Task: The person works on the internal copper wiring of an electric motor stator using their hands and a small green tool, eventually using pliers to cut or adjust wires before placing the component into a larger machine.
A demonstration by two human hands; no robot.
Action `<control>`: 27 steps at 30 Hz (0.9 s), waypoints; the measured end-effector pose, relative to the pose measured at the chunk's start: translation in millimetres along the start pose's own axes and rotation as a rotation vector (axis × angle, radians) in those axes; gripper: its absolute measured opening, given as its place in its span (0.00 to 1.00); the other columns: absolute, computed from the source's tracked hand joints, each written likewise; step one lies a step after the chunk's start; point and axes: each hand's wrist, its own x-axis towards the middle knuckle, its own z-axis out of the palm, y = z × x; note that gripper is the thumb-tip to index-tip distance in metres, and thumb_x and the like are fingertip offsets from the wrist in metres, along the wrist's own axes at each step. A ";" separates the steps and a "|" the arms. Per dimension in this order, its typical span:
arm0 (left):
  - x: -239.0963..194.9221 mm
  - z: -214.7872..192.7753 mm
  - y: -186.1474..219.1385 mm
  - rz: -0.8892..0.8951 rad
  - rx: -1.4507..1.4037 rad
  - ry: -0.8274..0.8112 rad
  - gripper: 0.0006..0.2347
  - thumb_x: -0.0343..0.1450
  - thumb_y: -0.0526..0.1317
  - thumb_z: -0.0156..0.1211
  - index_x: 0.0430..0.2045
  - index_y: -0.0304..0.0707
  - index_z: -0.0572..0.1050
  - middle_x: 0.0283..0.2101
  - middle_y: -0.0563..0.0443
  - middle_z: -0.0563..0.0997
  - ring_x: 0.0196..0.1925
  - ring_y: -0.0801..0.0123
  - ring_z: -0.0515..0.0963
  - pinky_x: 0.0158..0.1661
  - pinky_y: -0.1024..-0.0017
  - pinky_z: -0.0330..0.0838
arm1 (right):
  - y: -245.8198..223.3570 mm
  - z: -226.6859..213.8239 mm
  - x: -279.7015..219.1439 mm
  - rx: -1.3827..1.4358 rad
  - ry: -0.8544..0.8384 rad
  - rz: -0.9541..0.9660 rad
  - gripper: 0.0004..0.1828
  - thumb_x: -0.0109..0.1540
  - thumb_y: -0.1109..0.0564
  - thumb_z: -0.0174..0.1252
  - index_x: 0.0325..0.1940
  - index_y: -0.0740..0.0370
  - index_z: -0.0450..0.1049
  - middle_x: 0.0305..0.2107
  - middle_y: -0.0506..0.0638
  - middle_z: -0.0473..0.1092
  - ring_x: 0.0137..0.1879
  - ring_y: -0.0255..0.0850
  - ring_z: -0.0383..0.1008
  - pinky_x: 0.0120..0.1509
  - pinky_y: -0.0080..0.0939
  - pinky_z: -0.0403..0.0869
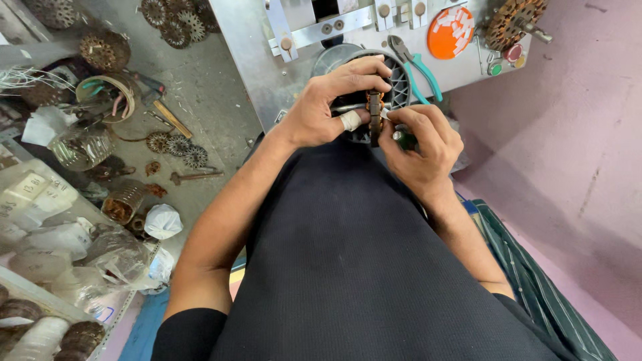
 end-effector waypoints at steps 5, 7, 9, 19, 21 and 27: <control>0.2 -1.7 -1.6 0.034 -0.020 0.011 0.22 0.66 0.19 0.61 0.55 0.35 0.77 0.65 0.48 0.75 0.75 0.60 0.70 0.74 0.65 0.66 | 3.0 -1.2 7.1 -0.065 -0.057 -0.096 0.13 0.58 0.70 0.69 0.43 0.62 0.77 0.35 0.51 0.74 0.37 0.45 0.77 0.42 0.42 0.75; 0.0 -0.9 -1.8 0.015 -0.037 0.017 0.21 0.67 0.19 0.60 0.55 0.35 0.77 0.65 0.48 0.76 0.74 0.60 0.71 0.73 0.66 0.68 | 1.7 -4.1 11.5 -0.072 -0.097 -0.103 0.13 0.58 0.69 0.69 0.43 0.61 0.77 0.35 0.51 0.74 0.37 0.45 0.77 0.43 0.42 0.75; 0.0 -0.3 -1.5 -0.011 -0.042 0.026 0.21 0.67 0.19 0.60 0.53 0.36 0.78 0.65 0.49 0.76 0.74 0.61 0.72 0.71 0.67 0.69 | 0.5 -7.4 17.6 -0.031 -0.154 -0.055 0.12 0.58 0.69 0.69 0.43 0.63 0.78 0.36 0.52 0.74 0.38 0.45 0.78 0.43 0.41 0.76; -2.5 -5.2 -5.3 0.003 -0.047 -0.007 0.23 0.67 0.22 0.63 0.57 0.39 0.77 0.67 0.48 0.75 0.76 0.59 0.69 0.74 0.64 0.67 | 31.8 -27.8 52.0 0.406 -0.544 0.297 0.10 0.58 0.68 0.70 0.44 0.66 0.82 0.40 0.50 0.78 0.44 0.36 0.78 0.51 0.33 0.74; -3.9 -6.9 -7.8 0.011 -0.063 -0.022 0.23 0.67 0.23 0.65 0.59 0.40 0.76 0.69 0.48 0.73 0.78 0.57 0.66 0.76 0.62 0.64 | 37.5 -24.4 53.1 0.421 -0.555 0.286 0.10 0.58 0.68 0.71 0.42 0.67 0.81 0.38 0.50 0.77 0.45 0.36 0.77 0.51 0.33 0.74; -5.7 -10.0 -16.6 0.022 -0.123 -0.025 0.24 0.67 0.24 0.66 0.60 0.40 0.76 0.71 0.48 0.72 0.79 0.58 0.65 0.77 0.61 0.62 | 45.0 -13.0 53.8 0.339 -0.607 0.503 0.08 0.56 0.66 0.74 0.36 0.65 0.81 0.30 0.46 0.77 0.35 0.27 0.73 0.40 0.29 0.72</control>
